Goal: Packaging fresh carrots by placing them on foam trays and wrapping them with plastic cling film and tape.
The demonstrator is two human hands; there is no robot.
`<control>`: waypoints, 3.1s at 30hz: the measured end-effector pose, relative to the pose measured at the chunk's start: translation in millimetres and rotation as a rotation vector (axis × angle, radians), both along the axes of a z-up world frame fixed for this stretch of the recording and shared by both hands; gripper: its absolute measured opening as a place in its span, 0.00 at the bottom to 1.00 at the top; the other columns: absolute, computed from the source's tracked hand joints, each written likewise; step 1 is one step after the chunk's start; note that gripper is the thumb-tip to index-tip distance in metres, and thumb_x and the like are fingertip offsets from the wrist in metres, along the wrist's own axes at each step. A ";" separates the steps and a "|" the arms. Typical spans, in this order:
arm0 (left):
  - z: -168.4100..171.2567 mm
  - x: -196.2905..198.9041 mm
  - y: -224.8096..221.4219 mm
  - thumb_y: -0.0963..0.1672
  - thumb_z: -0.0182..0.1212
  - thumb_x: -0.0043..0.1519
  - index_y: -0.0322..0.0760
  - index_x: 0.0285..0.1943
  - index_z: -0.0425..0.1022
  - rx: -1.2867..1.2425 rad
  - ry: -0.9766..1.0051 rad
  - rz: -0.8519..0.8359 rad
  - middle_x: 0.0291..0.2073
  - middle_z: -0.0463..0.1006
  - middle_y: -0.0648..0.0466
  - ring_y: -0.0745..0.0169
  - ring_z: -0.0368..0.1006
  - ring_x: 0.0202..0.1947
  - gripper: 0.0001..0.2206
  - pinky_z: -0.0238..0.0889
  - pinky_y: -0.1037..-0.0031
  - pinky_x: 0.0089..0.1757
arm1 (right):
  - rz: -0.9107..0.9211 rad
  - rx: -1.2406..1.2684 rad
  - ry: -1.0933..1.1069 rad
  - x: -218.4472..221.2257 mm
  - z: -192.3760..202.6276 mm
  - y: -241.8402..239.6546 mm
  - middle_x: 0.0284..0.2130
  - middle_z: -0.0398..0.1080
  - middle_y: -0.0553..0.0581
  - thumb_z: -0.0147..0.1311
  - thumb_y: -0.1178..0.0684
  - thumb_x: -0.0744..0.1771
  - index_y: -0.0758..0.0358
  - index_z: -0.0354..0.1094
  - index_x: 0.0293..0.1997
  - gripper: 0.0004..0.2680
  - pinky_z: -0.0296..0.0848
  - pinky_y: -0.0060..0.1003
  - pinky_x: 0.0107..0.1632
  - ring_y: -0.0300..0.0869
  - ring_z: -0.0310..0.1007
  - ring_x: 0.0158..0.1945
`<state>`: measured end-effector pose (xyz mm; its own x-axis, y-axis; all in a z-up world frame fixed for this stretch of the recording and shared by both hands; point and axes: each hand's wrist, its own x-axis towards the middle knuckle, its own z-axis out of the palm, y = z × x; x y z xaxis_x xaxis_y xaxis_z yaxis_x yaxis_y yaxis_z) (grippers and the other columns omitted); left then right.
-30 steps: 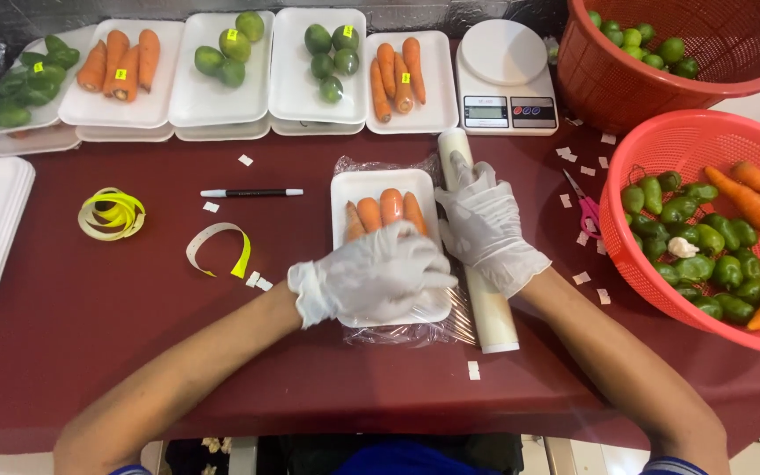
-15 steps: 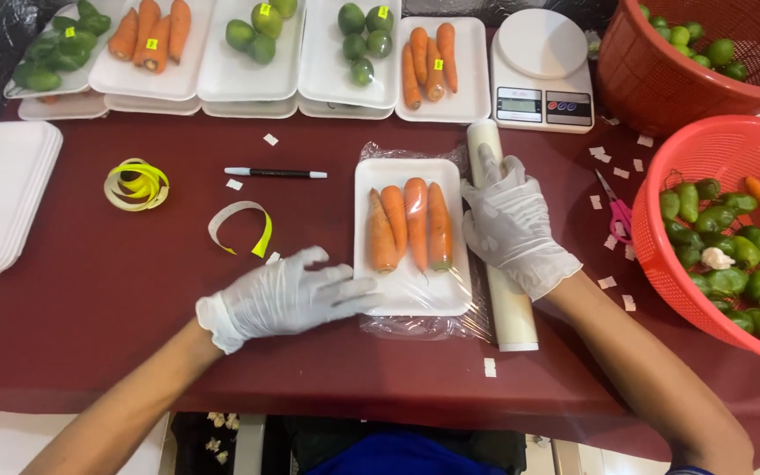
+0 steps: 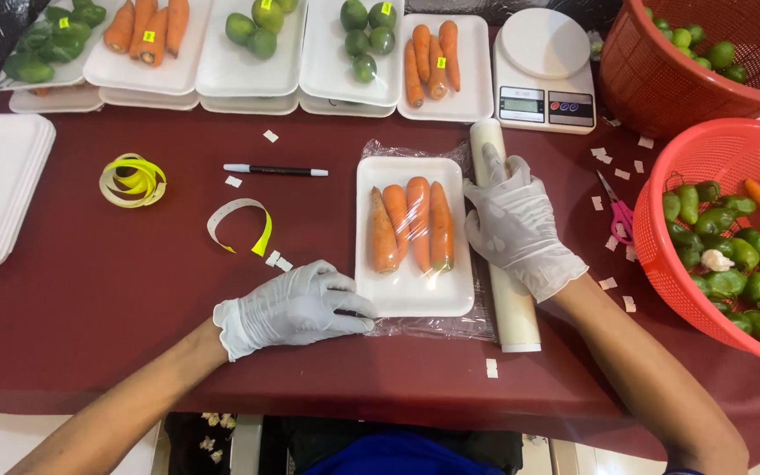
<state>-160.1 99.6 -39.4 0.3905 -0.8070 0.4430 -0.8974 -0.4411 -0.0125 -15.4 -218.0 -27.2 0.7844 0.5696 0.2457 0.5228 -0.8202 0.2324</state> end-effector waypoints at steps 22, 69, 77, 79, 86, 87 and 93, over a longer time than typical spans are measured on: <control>38.9 -46.7 -82.6 0.54 0.56 0.62 0.43 0.68 0.68 0.159 0.232 0.264 0.27 0.73 0.56 0.52 0.69 0.32 0.27 0.60 0.61 0.33 | 0.064 0.043 -0.068 -4.5 10.7 4.5 0.63 0.60 0.65 0.52 0.49 0.58 0.55 0.68 0.38 0.09 0.69 0.48 0.28 0.57 0.62 0.43; 35.4 108.1 -64.4 0.52 0.61 0.61 0.39 0.39 0.74 -0.045 -0.087 0.882 0.30 0.71 0.50 0.49 0.77 0.27 0.14 0.69 0.62 0.24 | -0.167 0.079 0.104 3.5 6.3 2.0 0.65 0.60 0.57 0.52 0.42 0.65 0.37 0.72 0.51 0.11 0.72 0.49 0.44 0.58 0.67 0.56; 32.3 185.0 -20.0 0.57 0.68 0.51 0.56 0.60 0.77 -0.268 0.793 0.886 0.45 0.82 0.63 0.64 0.76 0.44 0.27 0.69 0.70 0.47 | 0.013 0.198 0.028 54.5 9.1 -15.0 0.57 0.67 0.51 0.60 0.40 0.63 0.46 0.64 0.60 0.19 0.74 0.49 0.49 0.52 0.69 0.58; 20.1 194.5 -18.5 0.55 0.69 0.50 0.59 0.57 0.79 -0.263 0.839 0.845 0.41 0.84 0.64 0.66 0.78 0.39 0.24 0.71 0.72 0.43 | 0.069 0.171 0.082 67.6 26.2 -7.5 0.59 0.66 0.52 0.59 0.43 0.64 0.47 0.63 0.63 0.20 0.73 0.52 0.52 0.55 0.68 0.60; 15.4 203.4 -13.5 0.47 0.74 0.53 0.52 0.48 0.84 -0.529 1.031 0.733 0.38 0.85 0.59 0.73 0.80 0.36 0.14 0.73 0.82 0.42 | 0.190 0.137 0.499 100.5 41.8 21.5 0.52 0.76 0.60 0.49 0.43 0.70 0.53 0.70 0.61 0.14 0.60 0.51 0.67 0.55 0.69 0.63; 11.4 205.2 -13.2 0.46 0.75 0.52 0.49 0.48 0.84 -0.605 1.033 0.694 0.37 0.85 0.57 0.73 0.79 0.34 0.15 0.74 0.83 0.39 | 0.172 0.106 0.460 106.2 35.1 23.7 0.48 0.78 0.56 0.48 0.39 0.70 0.49 0.72 0.59 0.14 0.60 0.47 0.66 0.51 0.72 0.60; 11.5 200.1 -5.5 0.41 0.75 0.53 0.39 0.48 0.83 -0.778 1.086 0.592 0.36 0.85 0.51 0.71 0.79 0.30 0.14 0.74 0.83 0.35 | 0.134 0.162 0.536 127.7 12.7 31.0 0.39 0.80 0.56 0.56 0.40 0.66 0.47 0.77 0.47 0.10 0.63 0.47 0.65 0.51 0.74 0.55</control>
<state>40.0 94.0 -28.0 0.9929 -0.1121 -0.0393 0.0013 -0.3204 0.9473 112.3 -187.1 -14.5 0.7467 0.6610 -0.0741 0.6349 -0.7415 -0.2171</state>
